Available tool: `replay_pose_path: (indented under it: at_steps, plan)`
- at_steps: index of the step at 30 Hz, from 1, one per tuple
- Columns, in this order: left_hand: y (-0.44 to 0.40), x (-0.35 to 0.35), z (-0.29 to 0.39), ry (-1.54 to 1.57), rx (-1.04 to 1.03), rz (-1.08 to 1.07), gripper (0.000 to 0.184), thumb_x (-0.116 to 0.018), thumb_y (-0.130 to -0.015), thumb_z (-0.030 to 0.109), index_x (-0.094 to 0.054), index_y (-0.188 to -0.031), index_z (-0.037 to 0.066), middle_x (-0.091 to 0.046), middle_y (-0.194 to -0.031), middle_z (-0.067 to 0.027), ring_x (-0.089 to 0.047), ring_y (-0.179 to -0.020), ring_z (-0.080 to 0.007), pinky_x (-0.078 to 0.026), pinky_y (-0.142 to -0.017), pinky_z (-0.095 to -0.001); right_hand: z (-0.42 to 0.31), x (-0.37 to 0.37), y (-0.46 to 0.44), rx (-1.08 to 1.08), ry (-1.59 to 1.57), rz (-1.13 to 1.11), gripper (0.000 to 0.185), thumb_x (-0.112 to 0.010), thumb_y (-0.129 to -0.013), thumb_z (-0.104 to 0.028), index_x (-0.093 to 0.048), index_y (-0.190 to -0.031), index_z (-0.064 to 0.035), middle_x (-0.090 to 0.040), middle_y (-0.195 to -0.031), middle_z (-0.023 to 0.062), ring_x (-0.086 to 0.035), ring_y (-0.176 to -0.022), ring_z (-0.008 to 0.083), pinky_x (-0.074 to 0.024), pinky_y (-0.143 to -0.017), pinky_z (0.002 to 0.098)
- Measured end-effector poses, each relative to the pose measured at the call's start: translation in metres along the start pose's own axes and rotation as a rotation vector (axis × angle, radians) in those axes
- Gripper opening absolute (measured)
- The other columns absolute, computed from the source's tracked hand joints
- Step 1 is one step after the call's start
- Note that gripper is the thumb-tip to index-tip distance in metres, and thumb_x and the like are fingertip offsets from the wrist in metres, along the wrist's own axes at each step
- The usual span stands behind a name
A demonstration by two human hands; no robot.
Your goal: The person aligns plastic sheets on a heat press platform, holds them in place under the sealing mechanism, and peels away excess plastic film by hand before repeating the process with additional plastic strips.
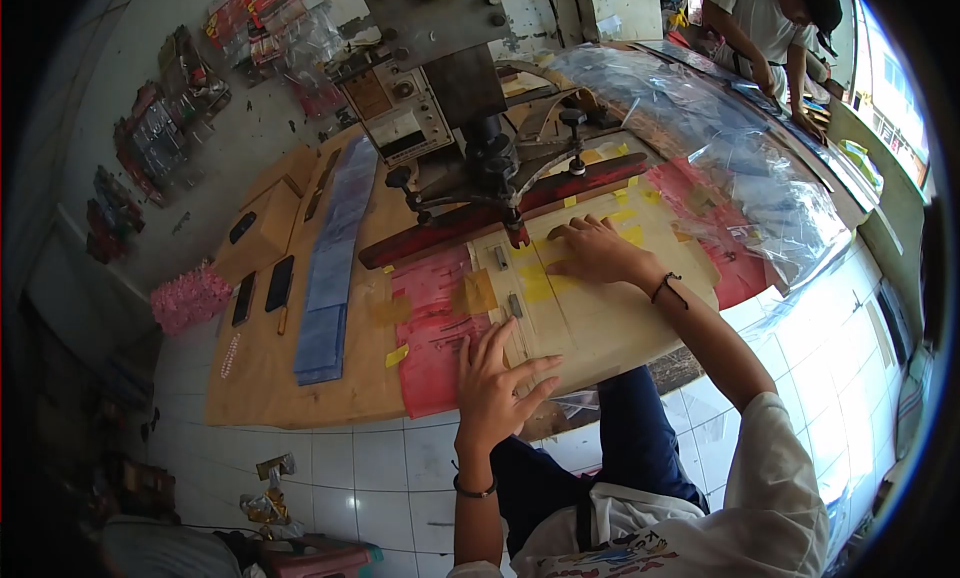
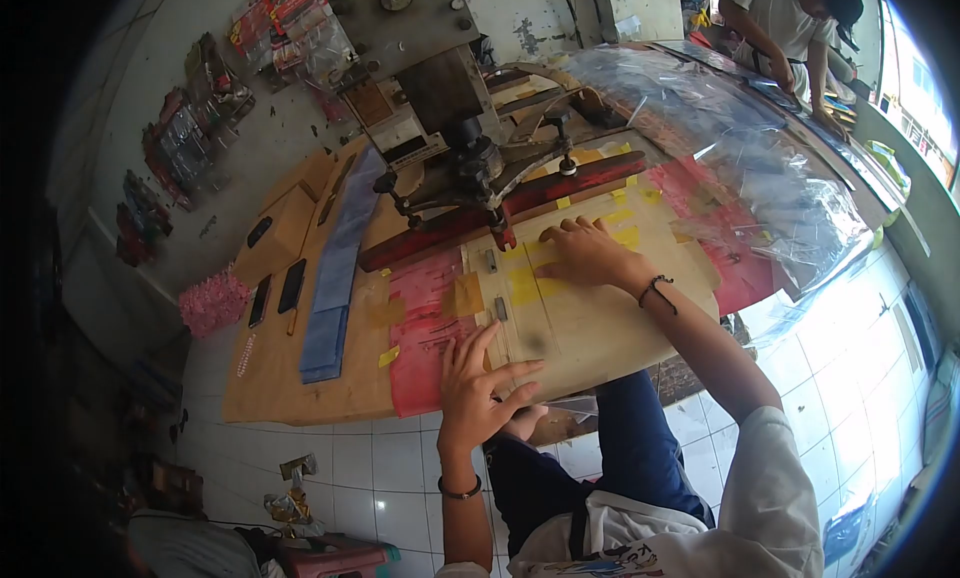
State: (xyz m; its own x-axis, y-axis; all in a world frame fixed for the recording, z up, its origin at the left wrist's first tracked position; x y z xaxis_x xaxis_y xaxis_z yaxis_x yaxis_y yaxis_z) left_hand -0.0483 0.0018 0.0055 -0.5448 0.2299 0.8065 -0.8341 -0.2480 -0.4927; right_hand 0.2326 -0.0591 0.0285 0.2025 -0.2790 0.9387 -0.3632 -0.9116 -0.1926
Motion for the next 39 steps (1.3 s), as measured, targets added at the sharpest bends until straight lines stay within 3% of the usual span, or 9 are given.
replay_pose_path:
  at_steps: [3, 9, 18, 21, 24, 27, 33, 34, 39]
  plan:
    - [0.000, -0.001, 0.001, 0.000, 0.026, -0.016, 0.031, -0.072, -0.088, 0.052, -0.080, -0.113, 0.035, -0.050, -0.150, -0.0139, -0.045, -0.140, -0.0335, -0.024, -0.118, -0.0630, 0.006, 0.006, -0.006, 0.004, -0.077, -0.126, 0.049, -0.070, -0.094, -0.049, -0.065, -0.126, -0.0123, -0.063, -0.126, 0.0114, -0.053, -0.128, 0.0329, -0.0379, -0.109, 0.0492]
    - [-0.003, 0.000, 0.003, 0.002, 0.041, -0.019, 0.029, -0.076, -0.086, 0.048, -0.081, -0.111, 0.034, -0.051, -0.149, -0.0131, -0.045, -0.140, -0.0325, -0.025, -0.118, -0.0637, 0.008, -0.001, 0.002, 0.154, -0.255, 0.089, 0.041, -0.073, -0.093, -0.040, -0.067, -0.119, -0.0096, -0.065, -0.119, 0.0149, -0.061, -0.116, 0.0353, -0.0477, -0.100, 0.0436]
    - [-0.005, 0.001, 0.006, -0.013, 0.053, -0.011, 0.028, -0.079, -0.083, 0.043, -0.081, -0.109, 0.033, -0.052, -0.148, -0.0120, -0.046, -0.139, -0.0309, -0.025, -0.119, -0.0621, -0.010, 0.016, 0.007, -0.010, -0.232, -0.105, 0.035, -0.077, -0.089, -0.031, -0.069, -0.111, -0.0058, -0.070, -0.113, 0.0153, -0.068, -0.103, 0.0364, -0.0532, -0.092, 0.0456]
    - [-0.005, 0.000, 0.005, -0.011, 0.057, -0.009, 0.028, -0.079, -0.083, 0.044, -0.081, -0.109, 0.033, -0.052, -0.148, -0.0114, -0.046, -0.138, -0.0307, -0.025, -0.119, -0.0620, -0.004, 0.007, 0.011, 0.179, -0.315, 0.145, 0.026, -0.076, -0.089, -0.027, -0.072, -0.106, -0.0067, -0.071, -0.107, 0.0121, -0.067, -0.102, 0.0349, -0.0532, -0.091, 0.0441]
    - [-0.005, -0.001, 0.005, -0.010, 0.060, -0.008, 0.028, -0.079, -0.083, 0.044, -0.081, -0.109, 0.033, -0.052, -0.148, -0.0107, -0.046, -0.139, -0.0305, -0.025, -0.119, -0.0622, 0.003, 0.006, 0.013, 0.285, -0.359, 0.188, 0.020, -0.074, -0.089, -0.021, -0.072, -0.103, -0.0069, -0.072, -0.102, 0.0114, -0.066, -0.102, 0.0332, -0.0533, -0.090, 0.0430]
    - [-0.004, 0.000, 0.006, -0.010, 0.065, 0.002, 0.028, -0.081, -0.081, 0.042, -0.082, -0.108, 0.033, -0.052, -0.148, -0.0100, -0.047, -0.138, -0.0313, -0.025, -0.119, -0.0612, 0.004, 0.015, 0.020, 0.301, -0.281, 0.126, 0.016, -0.072, -0.090, -0.019, -0.073, -0.103, -0.0086, -0.072, -0.106, 0.0127, -0.066, -0.105, 0.0313, -0.0513, -0.094, 0.0437]
    - [-0.004, 0.000, 0.005, 0.002, 0.072, 0.017, 0.027, -0.080, -0.082, 0.042, -0.081, -0.108, 0.034, -0.052, -0.148, -0.0101, -0.047, -0.138, -0.0313, -0.025, -0.120, -0.0614, -0.015, 0.009, 0.049, 0.381, -0.039, 0.169, 0.032, -0.071, -0.092, -0.026, -0.073, -0.118, -0.0081, -0.070, -0.127, 0.0103, -0.063, -0.119, 0.0273, -0.0441, -0.109, 0.0437]
    - [-0.004, 0.000, 0.005, 0.004, 0.071, 0.010, 0.026, -0.079, -0.084, 0.043, -0.081, -0.108, 0.033, -0.052, -0.148, -0.0103, -0.046, -0.138, -0.0312, -0.024, -0.120, -0.0618, -0.019, 0.008, 0.051, 0.361, 0.005, 0.093, 0.041, -0.066, -0.097, -0.030, -0.068, -0.129, -0.0046, -0.065, -0.137, 0.0133, -0.058, -0.130, 0.0304, -0.0397, -0.116, 0.0433]
    - [-0.004, -0.001, 0.006, -0.004, 0.072, 0.004, 0.026, -0.079, -0.083, 0.043, -0.081, -0.106, 0.031, -0.052, -0.147, -0.0105, -0.046, -0.138, -0.0314, -0.025, -0.120, -0.0606, -0.037, -0.009, 0.047, 0.432, -0.078, 0.021, 0.055, -0.049, -0.106, -0.039, -0.053, -0.145, -0.0016, -0.049, -0.155, 0.0165, -0.041, -0.147, 0.0325, -0.0286, -0.124, 0.0475]
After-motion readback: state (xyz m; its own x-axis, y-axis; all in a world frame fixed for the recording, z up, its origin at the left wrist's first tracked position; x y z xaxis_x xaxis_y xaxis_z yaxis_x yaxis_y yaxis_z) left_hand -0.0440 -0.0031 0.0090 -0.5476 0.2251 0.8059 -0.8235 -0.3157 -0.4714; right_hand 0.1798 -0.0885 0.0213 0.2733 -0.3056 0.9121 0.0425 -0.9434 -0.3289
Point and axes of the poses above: each hand's wrist, its own y-axis away from the middle knuckle, its own x-axis out of the back of the hand, z = x × y, the point moved 1 cm from there along -y, towards the middle knuckle
